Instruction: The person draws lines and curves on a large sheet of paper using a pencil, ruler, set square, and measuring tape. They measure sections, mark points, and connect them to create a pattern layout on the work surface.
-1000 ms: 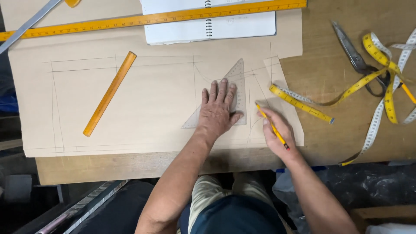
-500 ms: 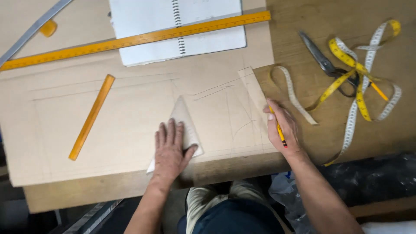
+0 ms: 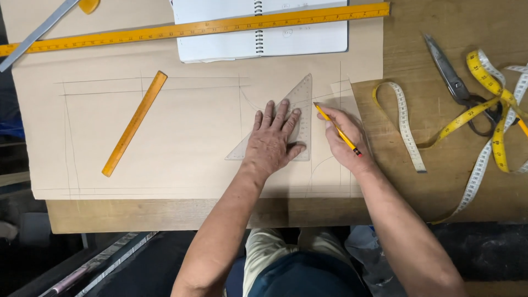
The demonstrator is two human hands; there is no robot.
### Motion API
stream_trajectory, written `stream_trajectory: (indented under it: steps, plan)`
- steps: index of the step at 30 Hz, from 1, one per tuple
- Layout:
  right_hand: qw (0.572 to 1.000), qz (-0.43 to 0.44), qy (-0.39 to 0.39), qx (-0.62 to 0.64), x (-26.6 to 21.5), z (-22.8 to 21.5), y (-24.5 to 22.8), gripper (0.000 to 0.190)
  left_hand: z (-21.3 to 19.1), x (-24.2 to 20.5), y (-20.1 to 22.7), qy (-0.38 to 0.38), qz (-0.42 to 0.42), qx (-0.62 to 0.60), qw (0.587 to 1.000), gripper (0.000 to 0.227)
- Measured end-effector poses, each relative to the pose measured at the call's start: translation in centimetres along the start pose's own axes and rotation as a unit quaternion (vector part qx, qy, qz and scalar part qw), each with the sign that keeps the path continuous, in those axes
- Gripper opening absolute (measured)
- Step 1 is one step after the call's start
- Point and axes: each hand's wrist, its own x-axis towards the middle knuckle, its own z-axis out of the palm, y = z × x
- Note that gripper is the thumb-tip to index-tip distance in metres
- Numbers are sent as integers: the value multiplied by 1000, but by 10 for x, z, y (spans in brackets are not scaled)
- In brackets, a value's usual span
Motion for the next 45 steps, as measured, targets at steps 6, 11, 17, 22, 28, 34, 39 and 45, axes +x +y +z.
stream_trajectory:
  steps: [6, 11, 17, 22, 28, 34, 39, 45]
  plan:
    - [1000, -24, 0, -8, 3, -1, -2, 33, 3, 2, 0, 11, -7, -6, 1000, 90]
    - [998, -59, -2, -20, 5, -3, -12, 33, -1, 0, 0, 11, -12, -13, 1000, 90]
    - [996, -74, -11, -51, 4, -2, -4, 34, 4, 0, 0, 21, -13, -13, 1000, 91]
    - [995, -88, -6, -56, 4, -1, 3, 35, 4, 2, 0, 23, -10, -15, 1000, 91]
    - [994, -90, -2, -57, 4, 0, 0, 35, 3, 1, 0, 11, -10, -13, 1000, 91]
    - [994, -89, 1, -57, 4, 2, 0, 36, 2, 1, 0, 10, -11, -8, 1000, 91]
    - [988, -120, 3, -99, 13, 3, 4, 37, 2, 5, 2, 0, -11, -6, 1000, 91]
    - [971, -163, 3, -176, 18, 3, 18, 32, 1, 5, 2, -8, -7, -5, 1000, 91]
